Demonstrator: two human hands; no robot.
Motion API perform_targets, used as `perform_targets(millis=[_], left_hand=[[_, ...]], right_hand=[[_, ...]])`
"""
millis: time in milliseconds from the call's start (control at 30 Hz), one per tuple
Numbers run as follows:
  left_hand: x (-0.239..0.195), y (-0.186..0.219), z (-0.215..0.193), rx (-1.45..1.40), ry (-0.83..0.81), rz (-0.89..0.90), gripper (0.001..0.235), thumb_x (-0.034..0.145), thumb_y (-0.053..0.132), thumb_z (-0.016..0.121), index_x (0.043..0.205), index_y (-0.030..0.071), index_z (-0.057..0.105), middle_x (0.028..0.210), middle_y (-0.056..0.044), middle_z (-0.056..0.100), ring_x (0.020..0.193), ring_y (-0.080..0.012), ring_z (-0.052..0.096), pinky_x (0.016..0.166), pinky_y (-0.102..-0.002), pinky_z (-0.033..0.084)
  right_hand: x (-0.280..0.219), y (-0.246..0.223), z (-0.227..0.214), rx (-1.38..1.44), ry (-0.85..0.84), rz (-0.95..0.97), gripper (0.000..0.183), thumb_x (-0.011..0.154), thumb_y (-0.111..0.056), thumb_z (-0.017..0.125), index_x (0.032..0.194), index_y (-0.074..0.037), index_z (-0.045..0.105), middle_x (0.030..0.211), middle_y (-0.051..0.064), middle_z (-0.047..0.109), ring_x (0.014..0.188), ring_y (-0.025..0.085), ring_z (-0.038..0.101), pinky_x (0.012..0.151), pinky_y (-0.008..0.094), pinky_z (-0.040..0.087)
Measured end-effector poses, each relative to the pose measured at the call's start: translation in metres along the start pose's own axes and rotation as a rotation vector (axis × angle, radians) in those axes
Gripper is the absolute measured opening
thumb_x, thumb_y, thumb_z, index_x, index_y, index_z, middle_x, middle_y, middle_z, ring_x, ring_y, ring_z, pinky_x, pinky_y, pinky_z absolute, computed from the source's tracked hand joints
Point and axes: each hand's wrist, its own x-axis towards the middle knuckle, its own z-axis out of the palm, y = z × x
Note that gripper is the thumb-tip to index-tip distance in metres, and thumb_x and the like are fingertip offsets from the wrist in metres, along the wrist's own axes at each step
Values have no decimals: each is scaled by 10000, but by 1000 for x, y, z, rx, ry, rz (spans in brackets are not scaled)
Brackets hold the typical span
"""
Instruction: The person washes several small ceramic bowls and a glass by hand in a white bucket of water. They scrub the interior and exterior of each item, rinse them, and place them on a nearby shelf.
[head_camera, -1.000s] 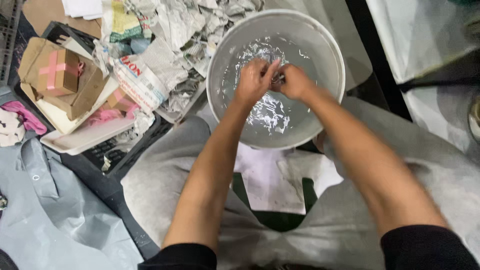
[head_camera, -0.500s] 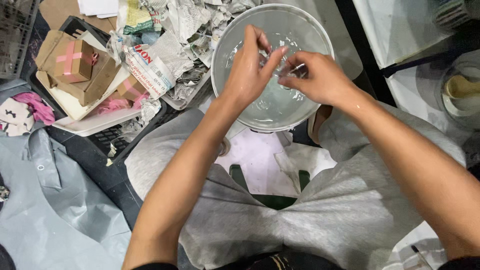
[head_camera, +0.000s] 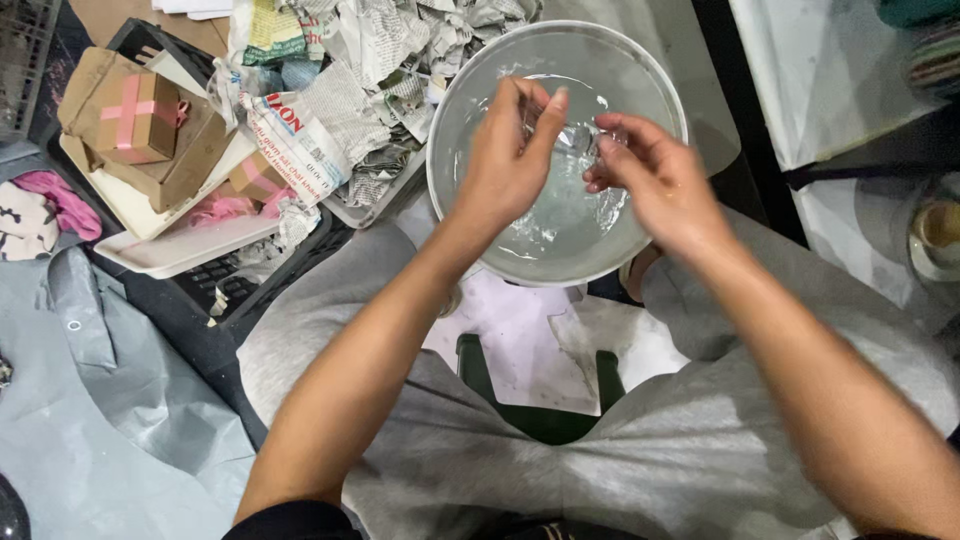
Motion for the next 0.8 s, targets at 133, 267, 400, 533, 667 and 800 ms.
perform_targets(millis=[133,267,400,533,667,800], left_hand=[[5,-5,14,-28,-47,-28,302,1104,313,557,1016,25,587,838,-62,687,744,-119,657,691,-305,519],[6,2,15,-9,-124,-208,277,1032,284,597,998,9,601,749,-78,658,664,-125,620,617,-306,500],[13,10,10,-90,-190,-57,214,987,225,699,988,16,651,819,-52,691,754,-106,660,706,-270,539],[11,8,12,-176,-211,-45,227,898,171,813,972,24,656,905,-7,670,799,-110,600,680,-256,484],[2,-1,20,-609,-82,-123,237,982,231,732,1002,52,578,900,21,566,787,-75,506,662,-253,438],[7,-16,21,-744,61,-469,358,1057,385,604,932,65,502,704,20,479,536,-54,366,455,-252,304]], right_hand=[[10,27,6,-390,222,-91,342,1139,-276,438,1281,-17,610,842,60,660,744,114,653,688,294,525],[31,40,0,-446,335,-150,349,1140,-312,502,1024,-13,641,748,4,622,677,96,582,626,284,470],[46,31,6,30,393,167,371,1039,-364,651,785,-94,631,647,-52,502,537,47,416,471,252,330],[50,13,9,195,416,331,472,959,-405,746,661,-127,509,569,-66,432,429,44,331,386,260,221],[42,-8,8,284,291,221,345,965,-327,773,818,-128,534,615,-86,446,463,21,332,412,242,209],[32,-21,14,223,147,63,216,1001,-249,728,1012,-91,582,631,-74,476,489,12,357,439,228,237]])
